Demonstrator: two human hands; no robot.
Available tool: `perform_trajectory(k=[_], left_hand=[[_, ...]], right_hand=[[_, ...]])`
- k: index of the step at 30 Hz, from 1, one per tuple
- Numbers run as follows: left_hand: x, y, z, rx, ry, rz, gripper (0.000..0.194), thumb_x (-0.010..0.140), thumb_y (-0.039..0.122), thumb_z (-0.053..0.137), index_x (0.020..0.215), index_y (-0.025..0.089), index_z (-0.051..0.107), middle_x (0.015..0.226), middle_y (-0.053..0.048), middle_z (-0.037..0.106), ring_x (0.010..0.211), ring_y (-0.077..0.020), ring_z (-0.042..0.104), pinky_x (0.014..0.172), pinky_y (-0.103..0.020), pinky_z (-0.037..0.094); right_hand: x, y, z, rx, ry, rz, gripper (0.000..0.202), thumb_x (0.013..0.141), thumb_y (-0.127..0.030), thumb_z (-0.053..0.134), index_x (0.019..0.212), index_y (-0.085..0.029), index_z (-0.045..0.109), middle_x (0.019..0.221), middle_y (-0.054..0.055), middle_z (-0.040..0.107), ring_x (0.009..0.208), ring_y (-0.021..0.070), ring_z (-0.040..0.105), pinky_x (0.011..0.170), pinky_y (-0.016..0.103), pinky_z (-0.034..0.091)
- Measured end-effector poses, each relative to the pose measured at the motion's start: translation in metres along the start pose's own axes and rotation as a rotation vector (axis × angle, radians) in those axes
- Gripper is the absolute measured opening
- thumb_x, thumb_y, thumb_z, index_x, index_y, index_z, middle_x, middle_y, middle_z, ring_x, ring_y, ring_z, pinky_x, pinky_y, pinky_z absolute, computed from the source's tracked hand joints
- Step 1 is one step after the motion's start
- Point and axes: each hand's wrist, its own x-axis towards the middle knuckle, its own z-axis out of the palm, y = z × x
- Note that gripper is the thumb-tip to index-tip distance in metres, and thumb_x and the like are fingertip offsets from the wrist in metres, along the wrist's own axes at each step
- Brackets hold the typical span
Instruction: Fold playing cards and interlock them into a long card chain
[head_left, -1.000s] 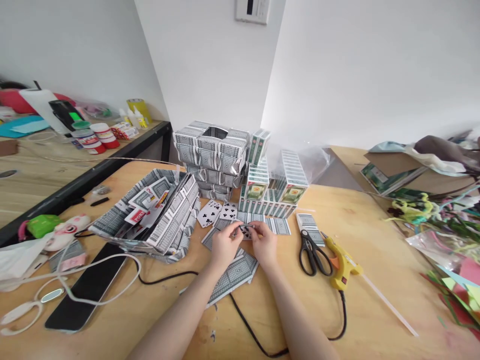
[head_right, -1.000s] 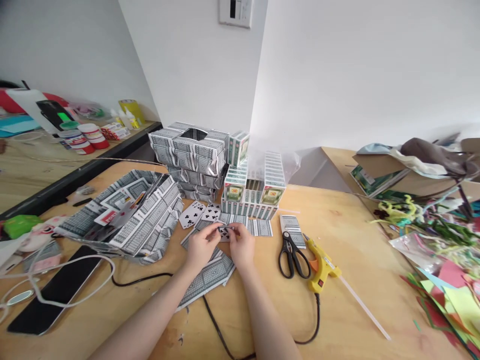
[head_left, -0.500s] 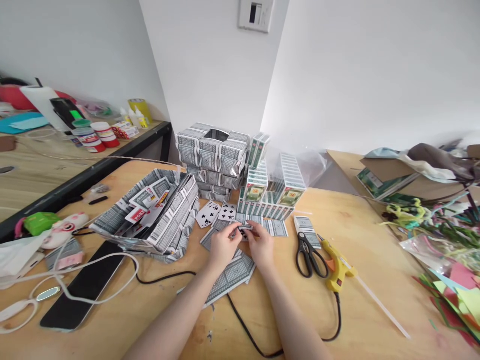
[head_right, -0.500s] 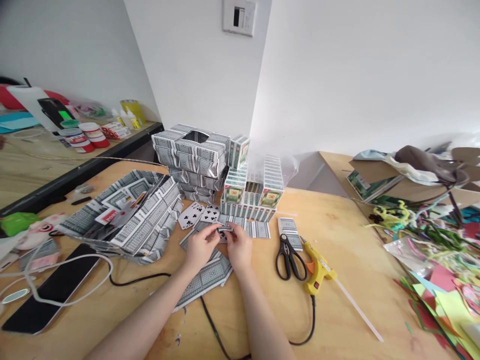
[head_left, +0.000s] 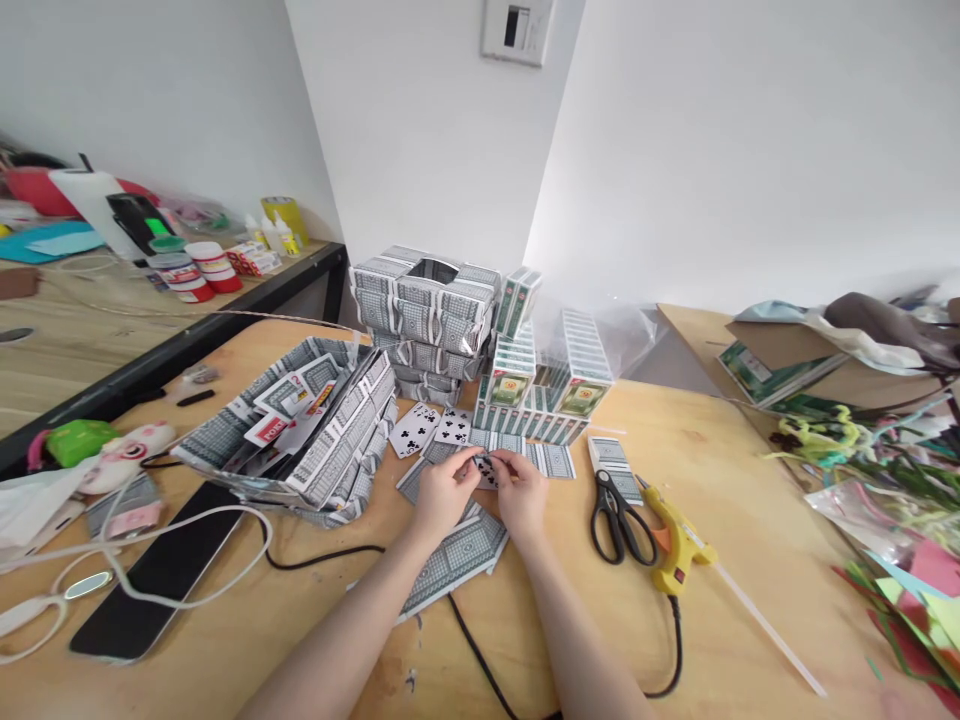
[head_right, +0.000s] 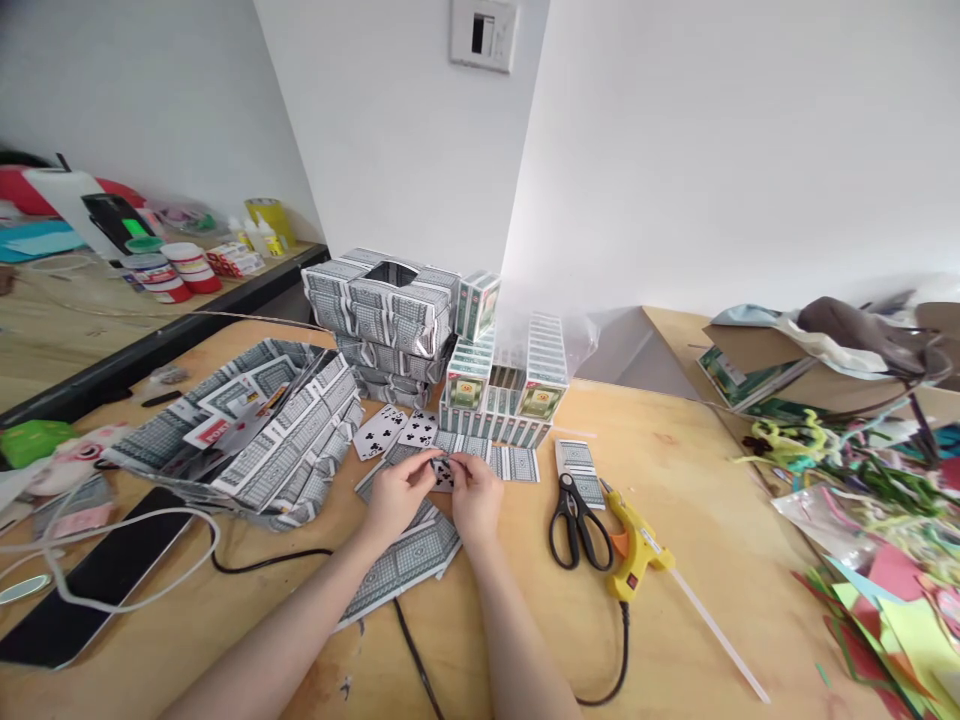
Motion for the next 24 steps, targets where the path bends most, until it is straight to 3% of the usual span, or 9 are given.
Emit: perform_trajectory(k=[5, 15, 17, 21, 24], left_hand=[[0.0002, 0.0012, 0.0003, -0.042, 0.031, 0.009, 0.022, 0.072, 0.023, 0.054, 0.090, 0.020, 0.065, 0.075, -0.001, 0.070, 0.062, -0.0121, 0.063, 0.058, -0.020, 0.049], [-0.0018, -0.0018, -0.0001, 0.002, -0.002, -0.038, 0.027, 0.070, 0.015, 0.052, 0.093, 0.020, 0.066, 0.063, 0.001, 0.067, 0.053, -0.0091, 0.058, 0.055, -0.018, 0.046], [-0.0016, -0.0019, -0.0001, -0.047, -0.002, -0.048, 0.028, 0.070, 0.015, 0.050, 0.094, 0.020, 0.065, 0.068, 0.000, 0.068, 0.057, -0.0094, 0.059, 0.057, -0.019, 0.047], [0.0001, -0.0022, 0.0015, -0.235, -0.008, -0.044, 0.036, 0.073, 0.017, 0.049, 0.108, 0.020, 0.056, 0.096, -0.004, 0.066, 0.082, -0.0134, 0.062, 0.074, -0.025, 0.050], [0.0017, -0.0045, 0.0030, -0.235, -0.033, -0.038, 0.035, 0.075, 0.019, 0.050, 0.109, 0.019, 0.054, 0.094, -0.005, 0.066, 0.082, -0.0145, 0.062, 0.074, -0.028, 0.050]], right_hand=[[-0.0016, -0.0029, -0.0011, -0.013, 0.005, -0.007, 0.019, 0.076, -0.029, 0.049, 0.076, -0.020, 0.066, 0.073, 0.003, 0.069, 0.066, 0.0178, 0.062, 0.063, 0.028, 0.047], [-0.0024, -0.0048, -0.0020, -0.003, -0.004, 0.050, 0.019, 0.074, -0.029, 0.049, 0.075, -0.021, 0.067, 0.074, 0.003, 0.069, 0.068, 0.0188, 0.062, 0.064, 0.029, 0.047], [-0.0017, -0.0038, -0.0019, 0.015, 0.008, 0.058, 0.020, 0.075, -0.031, 0.049, 0.076, -0.021, 0.067, 0.074, 0.003, 0.069, 0.068, 0.0188, 0.062, 0.064, 0.029, 0.046], [0.0003, 0.0015, 0.0006, 0.079, 0.055, 0.102, 0.022, 0.075, -0.033, 0.048, 0.078, -0.018, 0.064, 0.072, 0.004, 0.067, 0.065, 0.0181, 0.060, 0.061, 0.028, 0.046], [0.0015, 0.0040, 0.0025, 0.119, 0.042, 0.120, 0.022, 0.077, -0.033, 0.047, 0.080, -0.016, 0.061, 0.071, 0.004, 0.065, 0.063, 0.0168, 0.059, 0.059, 0.027, 0.046]])
